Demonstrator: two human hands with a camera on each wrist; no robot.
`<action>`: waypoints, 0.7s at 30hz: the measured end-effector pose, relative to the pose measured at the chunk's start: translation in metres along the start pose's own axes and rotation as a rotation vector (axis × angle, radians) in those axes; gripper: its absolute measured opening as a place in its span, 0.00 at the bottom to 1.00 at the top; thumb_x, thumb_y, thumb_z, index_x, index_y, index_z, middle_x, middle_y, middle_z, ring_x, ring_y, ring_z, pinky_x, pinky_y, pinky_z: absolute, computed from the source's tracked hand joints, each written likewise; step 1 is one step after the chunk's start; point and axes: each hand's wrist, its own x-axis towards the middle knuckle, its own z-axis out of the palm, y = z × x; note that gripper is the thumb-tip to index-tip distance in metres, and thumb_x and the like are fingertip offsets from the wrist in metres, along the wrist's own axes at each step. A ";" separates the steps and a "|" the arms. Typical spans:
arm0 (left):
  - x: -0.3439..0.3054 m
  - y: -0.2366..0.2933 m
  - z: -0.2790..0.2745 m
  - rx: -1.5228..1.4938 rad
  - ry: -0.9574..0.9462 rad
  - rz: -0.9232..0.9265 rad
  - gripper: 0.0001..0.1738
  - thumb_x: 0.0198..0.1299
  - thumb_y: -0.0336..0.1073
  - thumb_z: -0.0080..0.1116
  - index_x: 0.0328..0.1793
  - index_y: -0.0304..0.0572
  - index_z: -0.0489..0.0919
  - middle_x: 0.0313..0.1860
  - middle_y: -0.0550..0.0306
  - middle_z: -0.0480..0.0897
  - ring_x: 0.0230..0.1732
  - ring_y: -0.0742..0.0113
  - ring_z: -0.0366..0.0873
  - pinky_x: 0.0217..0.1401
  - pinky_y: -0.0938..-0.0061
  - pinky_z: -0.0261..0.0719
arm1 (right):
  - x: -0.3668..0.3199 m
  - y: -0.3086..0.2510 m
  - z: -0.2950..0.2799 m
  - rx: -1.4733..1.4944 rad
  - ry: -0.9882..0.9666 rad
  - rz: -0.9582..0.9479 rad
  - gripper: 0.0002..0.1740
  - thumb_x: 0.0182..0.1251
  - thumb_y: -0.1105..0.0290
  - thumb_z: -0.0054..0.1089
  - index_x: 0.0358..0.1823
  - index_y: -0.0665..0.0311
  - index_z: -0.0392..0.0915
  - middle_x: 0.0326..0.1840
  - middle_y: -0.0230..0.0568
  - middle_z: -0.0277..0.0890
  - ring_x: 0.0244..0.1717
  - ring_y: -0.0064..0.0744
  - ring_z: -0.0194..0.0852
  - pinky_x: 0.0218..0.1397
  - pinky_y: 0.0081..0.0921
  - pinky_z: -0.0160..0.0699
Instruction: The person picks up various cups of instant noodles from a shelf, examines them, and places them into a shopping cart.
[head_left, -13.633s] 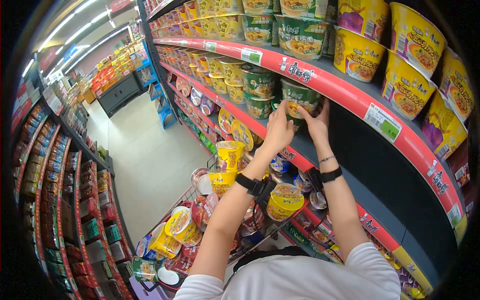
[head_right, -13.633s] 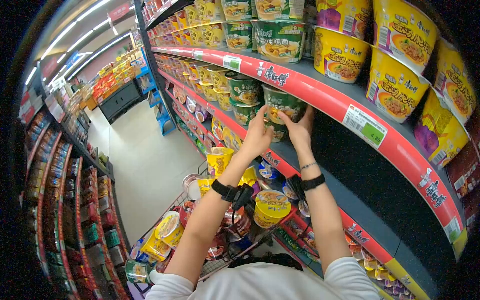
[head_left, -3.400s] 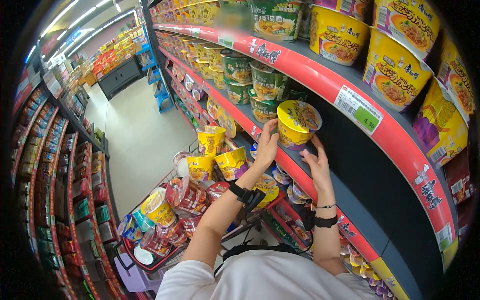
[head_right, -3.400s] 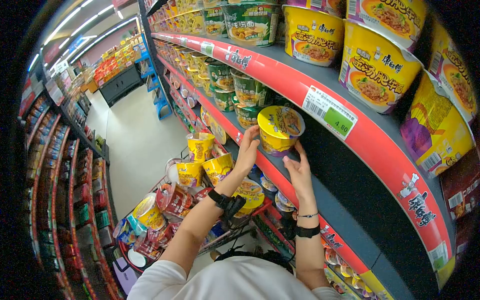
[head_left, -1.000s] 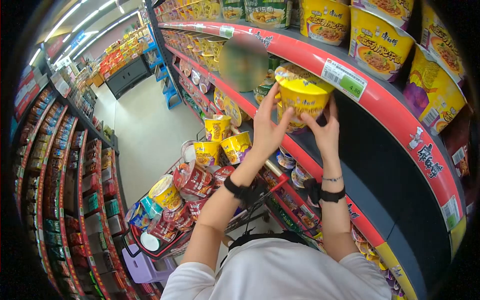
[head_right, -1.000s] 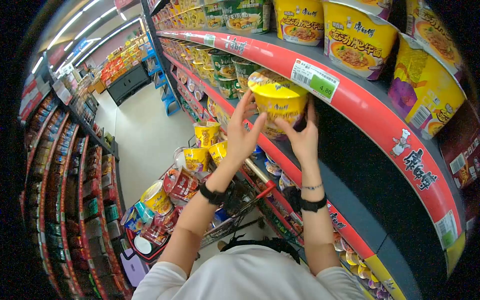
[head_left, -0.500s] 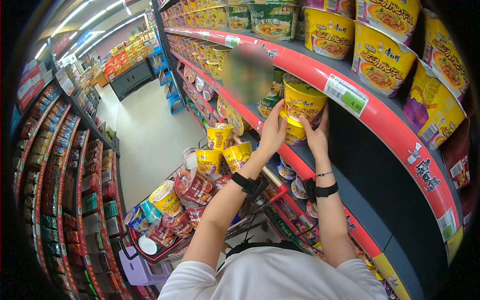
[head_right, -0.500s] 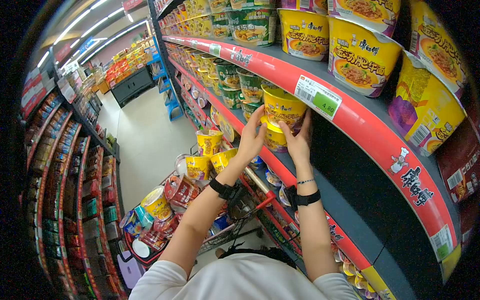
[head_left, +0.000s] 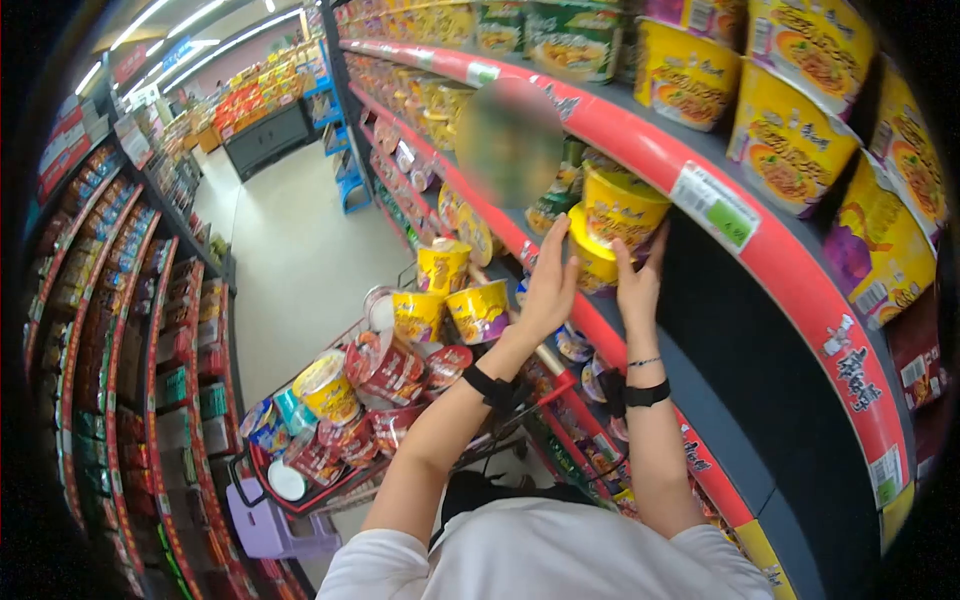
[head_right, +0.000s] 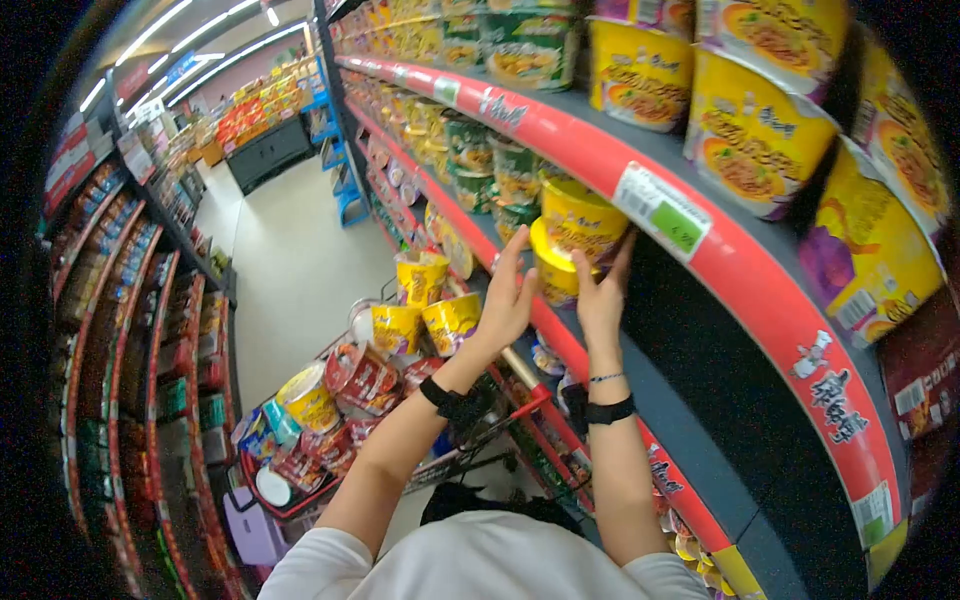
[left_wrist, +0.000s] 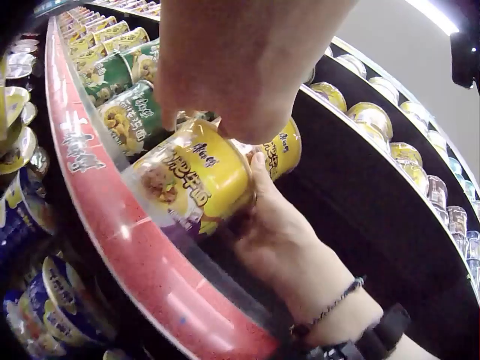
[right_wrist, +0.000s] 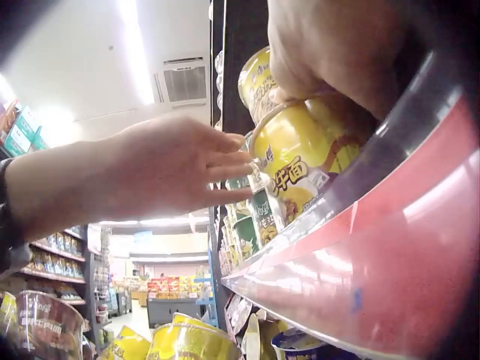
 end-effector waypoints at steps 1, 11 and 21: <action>-0.013 -0.006 -0.001 0.049 0.026 -0.024 0.29 0.70 0.30 0.44 0.76 0.37 0.55 0.77 0.40 0.56 0.78 0.46 0.52 0.77 0.60 0.54 | 0.000 0.002 0.001 0.015 -0.013 0.025 0.47 0.69 0.56 0.59 0.78 0.68 0.43 0.78 0.61 0.48 0.78 0.46 0.49 0.76 0.32 0.49; -0.101 -0.148 -0.079 0.645 0.225 -0.382 0.43 0.53 0.36 0.66 0.73 0.37 0.58 0.72 0.26 0.52 0.72 0.26 0.50 0.74 0.45 0.51 | -0.004 0.018 0.006 -0.188 0.133 -0.001 0.47 0.69 0.54 0.60 0.77 0.72 0.45 0.78 0.64 0.45 0.79 0.54 0.44 0.78 0.37 0.48; -0.129 -0.137 -0.087 0.321 0.172 -0.407 0.30 0.50 0.31 0.71 0.57 0.40 0.68 0.68 0.23 0.58 0.68 0.27 0.60 0.72 0.55 0.60 | -0.154 0.016 0.079 -0.017 -0.511 0.123 0.44 0.60 0.69 0.68 0.74 0.65 0.51 0.70 0.55 0.54 0.71 0.52 0.56 0.70 0.42 0.63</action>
